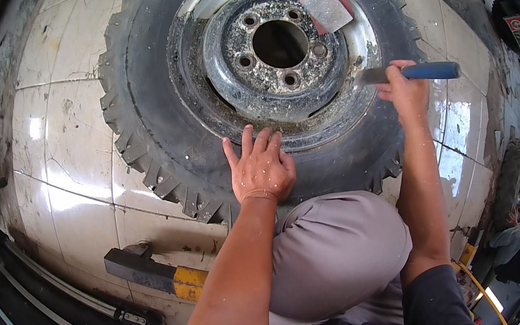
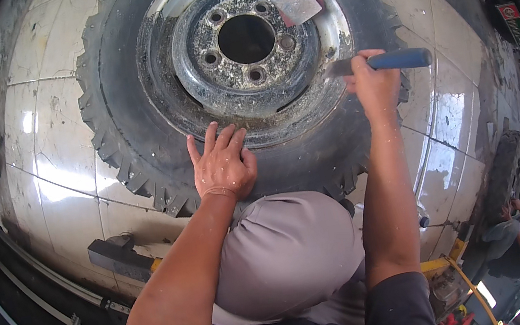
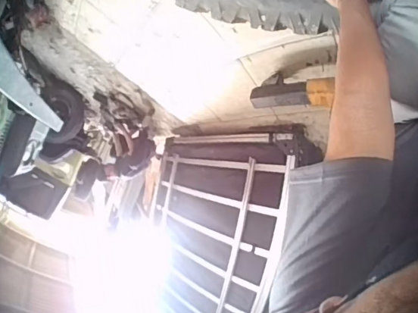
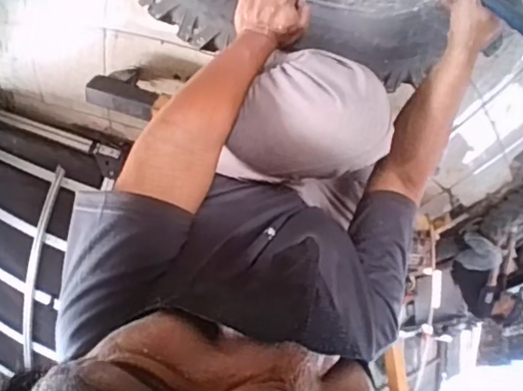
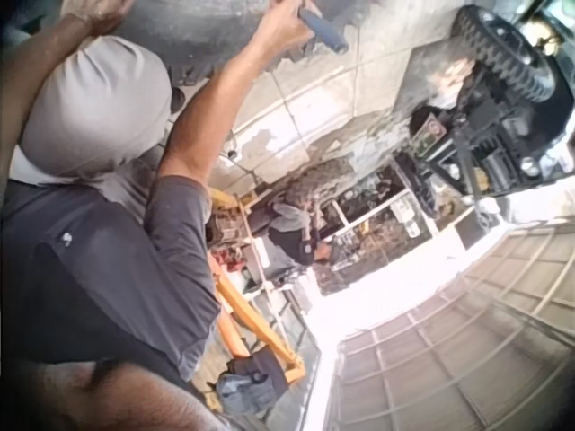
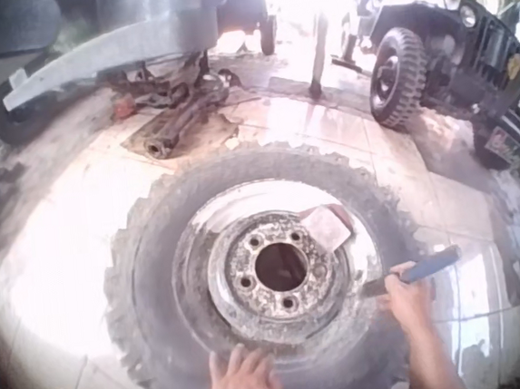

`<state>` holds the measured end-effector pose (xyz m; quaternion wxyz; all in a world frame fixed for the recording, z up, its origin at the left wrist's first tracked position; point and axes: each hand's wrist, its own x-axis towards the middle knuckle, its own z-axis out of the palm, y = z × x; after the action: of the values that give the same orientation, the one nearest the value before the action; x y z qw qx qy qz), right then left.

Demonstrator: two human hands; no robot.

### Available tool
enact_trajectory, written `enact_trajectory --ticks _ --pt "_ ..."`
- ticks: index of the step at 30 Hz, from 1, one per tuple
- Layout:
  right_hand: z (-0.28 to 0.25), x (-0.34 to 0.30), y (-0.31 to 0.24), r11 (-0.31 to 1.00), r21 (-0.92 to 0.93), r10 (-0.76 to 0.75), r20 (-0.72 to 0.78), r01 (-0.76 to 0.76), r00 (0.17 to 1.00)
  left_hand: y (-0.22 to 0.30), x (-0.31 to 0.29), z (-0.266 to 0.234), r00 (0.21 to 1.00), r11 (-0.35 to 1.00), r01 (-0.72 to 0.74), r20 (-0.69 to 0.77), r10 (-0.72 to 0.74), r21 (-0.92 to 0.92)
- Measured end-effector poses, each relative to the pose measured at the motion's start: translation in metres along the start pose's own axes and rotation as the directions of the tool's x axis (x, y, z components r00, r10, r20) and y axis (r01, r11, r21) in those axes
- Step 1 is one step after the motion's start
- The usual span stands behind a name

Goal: The person sits on the floor and uses a scraper tool to clean the inner rim of a large vehicle tire. They repeatedly scrape the metal surface to remove dirt and grime, holding the tire steady with their left hand while working with their right.

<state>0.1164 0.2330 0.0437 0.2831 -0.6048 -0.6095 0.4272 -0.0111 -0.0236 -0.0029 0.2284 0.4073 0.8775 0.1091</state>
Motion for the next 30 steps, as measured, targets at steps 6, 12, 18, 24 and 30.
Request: enact_trajectory --ticks 6,12,18,24,30 --pt "0.008 0.000 0.009 0.993 -0.079 0.101 0.117 -0.092 0.988 0.002 0.003 -0.003 0.999 1.000 -0.006 0.035 0.006 0.022" --pt "0.008 0.004 -0.044 0.916 -0.376 -0.028 0.282 0.137 0.959 0.001 0.002 -0.004 0.999 1.000 0.001 0.045 -0.002 0.014" --pt "0.040 0.033 -0.077 0.624 -0.711 0.042 0.444 0.324 0.895 0.002 0.002 -0.001 1.000 1.000 -0.003 0.001 0.003 -0.024" --pt "0.064 0.027 -0.095 0.647 -0.691 0.049 0.459 0.321 0.887 -0.001 0.001 0.000 1.000 1.000 0.000 0.004 0.000 -0.024" --pt "0.069 0.034 -0.069 0.643 -0.701 0.032 0.427 0.309 0.903 0.001 0.003 -0.001 1.000 0.999 -0.005 -0.002 0.005 -0.044"
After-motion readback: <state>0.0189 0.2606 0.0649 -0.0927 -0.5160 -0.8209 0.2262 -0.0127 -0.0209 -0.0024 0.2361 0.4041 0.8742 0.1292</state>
